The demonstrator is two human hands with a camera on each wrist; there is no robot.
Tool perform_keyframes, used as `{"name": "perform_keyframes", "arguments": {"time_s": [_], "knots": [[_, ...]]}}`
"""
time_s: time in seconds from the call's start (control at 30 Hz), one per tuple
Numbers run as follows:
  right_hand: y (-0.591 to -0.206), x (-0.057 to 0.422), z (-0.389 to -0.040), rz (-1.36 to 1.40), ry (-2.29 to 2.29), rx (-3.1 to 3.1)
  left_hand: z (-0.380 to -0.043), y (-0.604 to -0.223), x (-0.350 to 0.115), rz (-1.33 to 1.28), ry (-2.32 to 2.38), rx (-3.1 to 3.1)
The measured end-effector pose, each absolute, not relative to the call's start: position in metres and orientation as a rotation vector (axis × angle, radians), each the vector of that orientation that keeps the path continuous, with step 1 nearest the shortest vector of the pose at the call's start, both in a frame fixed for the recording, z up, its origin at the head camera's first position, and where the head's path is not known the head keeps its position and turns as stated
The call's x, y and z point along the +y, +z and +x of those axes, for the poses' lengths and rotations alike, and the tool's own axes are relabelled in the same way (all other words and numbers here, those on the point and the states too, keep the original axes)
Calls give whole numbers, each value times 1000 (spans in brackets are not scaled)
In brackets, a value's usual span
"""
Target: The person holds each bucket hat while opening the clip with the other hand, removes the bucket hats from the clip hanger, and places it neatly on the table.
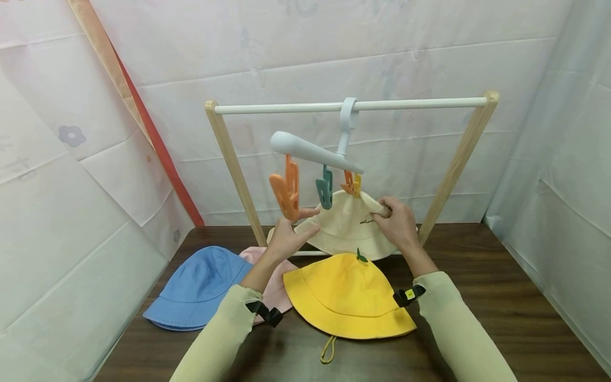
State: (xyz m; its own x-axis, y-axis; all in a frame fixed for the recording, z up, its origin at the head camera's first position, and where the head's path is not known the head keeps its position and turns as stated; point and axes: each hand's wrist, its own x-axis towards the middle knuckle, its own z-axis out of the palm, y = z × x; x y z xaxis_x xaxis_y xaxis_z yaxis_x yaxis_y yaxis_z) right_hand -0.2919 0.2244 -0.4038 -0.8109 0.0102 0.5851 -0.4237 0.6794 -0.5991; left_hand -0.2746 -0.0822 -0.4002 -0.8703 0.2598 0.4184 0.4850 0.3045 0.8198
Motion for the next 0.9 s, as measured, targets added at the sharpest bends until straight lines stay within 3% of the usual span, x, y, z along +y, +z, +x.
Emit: {"name": "perform_keyframes", "arguments": {"time_s": [0.9], "knots": [[-396, 225, -283, 398, 1096, -2301, -273, -402, -83, -696, -1586, -2376]]}}
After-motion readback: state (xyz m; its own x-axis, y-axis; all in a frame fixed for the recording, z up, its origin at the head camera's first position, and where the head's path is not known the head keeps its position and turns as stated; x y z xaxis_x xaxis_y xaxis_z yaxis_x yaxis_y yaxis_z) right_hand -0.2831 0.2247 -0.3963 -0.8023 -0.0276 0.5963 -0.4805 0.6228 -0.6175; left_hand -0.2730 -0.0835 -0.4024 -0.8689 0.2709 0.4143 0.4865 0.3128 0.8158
